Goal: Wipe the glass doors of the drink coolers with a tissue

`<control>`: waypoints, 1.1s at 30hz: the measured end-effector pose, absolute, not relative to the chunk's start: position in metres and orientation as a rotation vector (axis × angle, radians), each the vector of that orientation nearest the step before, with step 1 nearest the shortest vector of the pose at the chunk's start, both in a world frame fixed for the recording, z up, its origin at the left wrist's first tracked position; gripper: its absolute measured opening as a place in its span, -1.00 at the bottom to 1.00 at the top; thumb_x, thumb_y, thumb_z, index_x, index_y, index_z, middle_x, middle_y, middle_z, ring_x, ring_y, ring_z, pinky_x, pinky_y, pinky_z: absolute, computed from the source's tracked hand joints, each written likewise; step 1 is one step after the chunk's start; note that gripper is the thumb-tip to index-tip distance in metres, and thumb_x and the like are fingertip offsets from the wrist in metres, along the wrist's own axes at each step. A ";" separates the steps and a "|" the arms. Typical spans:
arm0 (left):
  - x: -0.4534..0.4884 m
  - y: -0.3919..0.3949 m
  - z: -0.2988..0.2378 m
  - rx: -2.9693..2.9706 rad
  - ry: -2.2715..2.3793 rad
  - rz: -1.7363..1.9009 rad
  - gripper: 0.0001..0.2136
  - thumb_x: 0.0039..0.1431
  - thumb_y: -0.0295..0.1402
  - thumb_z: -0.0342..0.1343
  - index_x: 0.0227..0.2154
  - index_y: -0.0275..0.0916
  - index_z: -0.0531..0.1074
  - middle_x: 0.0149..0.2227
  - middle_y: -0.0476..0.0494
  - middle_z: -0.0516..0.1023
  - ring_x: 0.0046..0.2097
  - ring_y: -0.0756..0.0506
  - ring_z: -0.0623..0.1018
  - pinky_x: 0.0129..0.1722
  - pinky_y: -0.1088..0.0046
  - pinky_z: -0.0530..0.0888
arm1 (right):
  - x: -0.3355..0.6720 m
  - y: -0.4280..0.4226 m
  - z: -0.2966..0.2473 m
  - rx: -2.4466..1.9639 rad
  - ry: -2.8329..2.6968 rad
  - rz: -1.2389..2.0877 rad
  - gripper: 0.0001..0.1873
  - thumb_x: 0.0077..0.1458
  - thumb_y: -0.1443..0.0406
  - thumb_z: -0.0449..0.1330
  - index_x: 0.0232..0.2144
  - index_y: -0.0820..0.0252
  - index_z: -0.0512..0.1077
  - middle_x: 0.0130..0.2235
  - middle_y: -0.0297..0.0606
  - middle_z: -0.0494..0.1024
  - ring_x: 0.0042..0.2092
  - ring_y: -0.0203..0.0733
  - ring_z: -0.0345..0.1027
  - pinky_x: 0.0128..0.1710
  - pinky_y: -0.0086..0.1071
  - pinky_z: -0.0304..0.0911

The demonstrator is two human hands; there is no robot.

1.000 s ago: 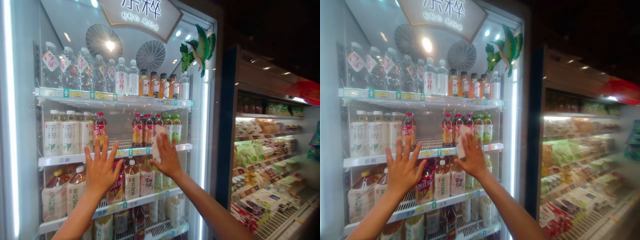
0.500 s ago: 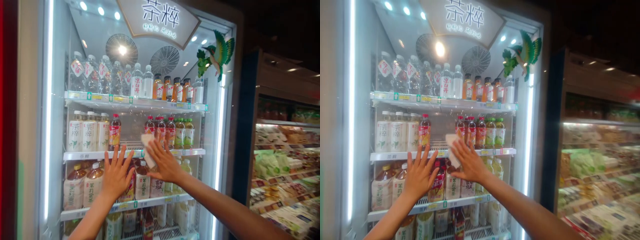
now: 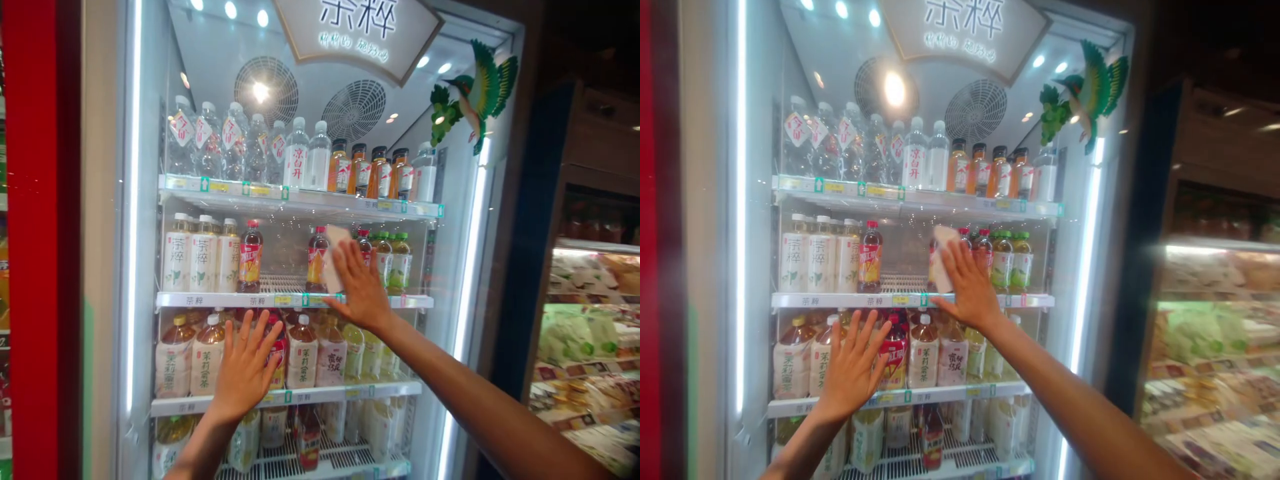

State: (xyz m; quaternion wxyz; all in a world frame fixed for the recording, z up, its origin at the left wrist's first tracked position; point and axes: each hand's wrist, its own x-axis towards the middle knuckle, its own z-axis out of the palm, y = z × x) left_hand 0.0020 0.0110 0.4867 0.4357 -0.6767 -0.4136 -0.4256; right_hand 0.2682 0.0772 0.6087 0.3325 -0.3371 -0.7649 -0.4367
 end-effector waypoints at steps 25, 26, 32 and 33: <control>0.003 0.008 0.419 -1.627 -1.164 -1.068 -0.19 0.27 -0.36 0.17 0.47 -0.02 -0.15 0.50 -0.11 -0.14 0.52 -0.23 -0.18 0.48 -0.16 -0.21 | 0.312 0.078 0.449 -0.911 -1.847 -1.036 0.06 0.23 -0.21 0.01 0.51 0.09 -0.35 0.54 -0.12 -0.27 0.54 0.15 -0.41 0.46 0.21 -0.27; 0.002 0.009 0.416 -1.624 -1.158 -1.063 -0.18 0.27 -0.37 0.17 0.47 -0.02 -0.14 0.49 -0.11 -0.14 0.52 -0.23 -0.17 0.48 -0.16 -0.20 | 0.320 0.080 0.450 -0.907 -1.865 -1.054 0.04 0.23 -0.21 0.02 0.51 0.03 -0.34 0.54 -0.17 -0.23 0.54 0.12 -0.38 0.46 0.18 -0.25; -0.001 0.013 0.401 -1.615 -1.136 -1.112 -0.22 0.28 -0.37 0.15 0.46 0.02 -0.10 0.49 -0.11 -0.08 0.52 -0.25 -0.11 0.48 -0.19 -0.14 | 0.355 0.080 0.455 -1.156 -1.469 -0.942 -0.07 0.39 0.01 -0.16 0.45 0.37 -0.59 0.50 0.16 -0.58 0.52 0.26 -0.68 0.35 0.51 -0.35; -0.001 0.014 0.400 -1.610 -1.132 -1.118 -0.23 0.28 -0.37 0.15 0.46 0.02 -0.09 0.49 -0.11 -0.08 0.52 -0.25 -0.10 0.48 -0.19 -0.14 | 0.354 0.078 0.452 -1.116 -1.563 -0.969 -0.06 0.37 -0.04 -0.14 0.47 0.31 -0.52 0.52 0.09 -0.51 0.53 0.23 -0.60 0.38 0.43 -0.29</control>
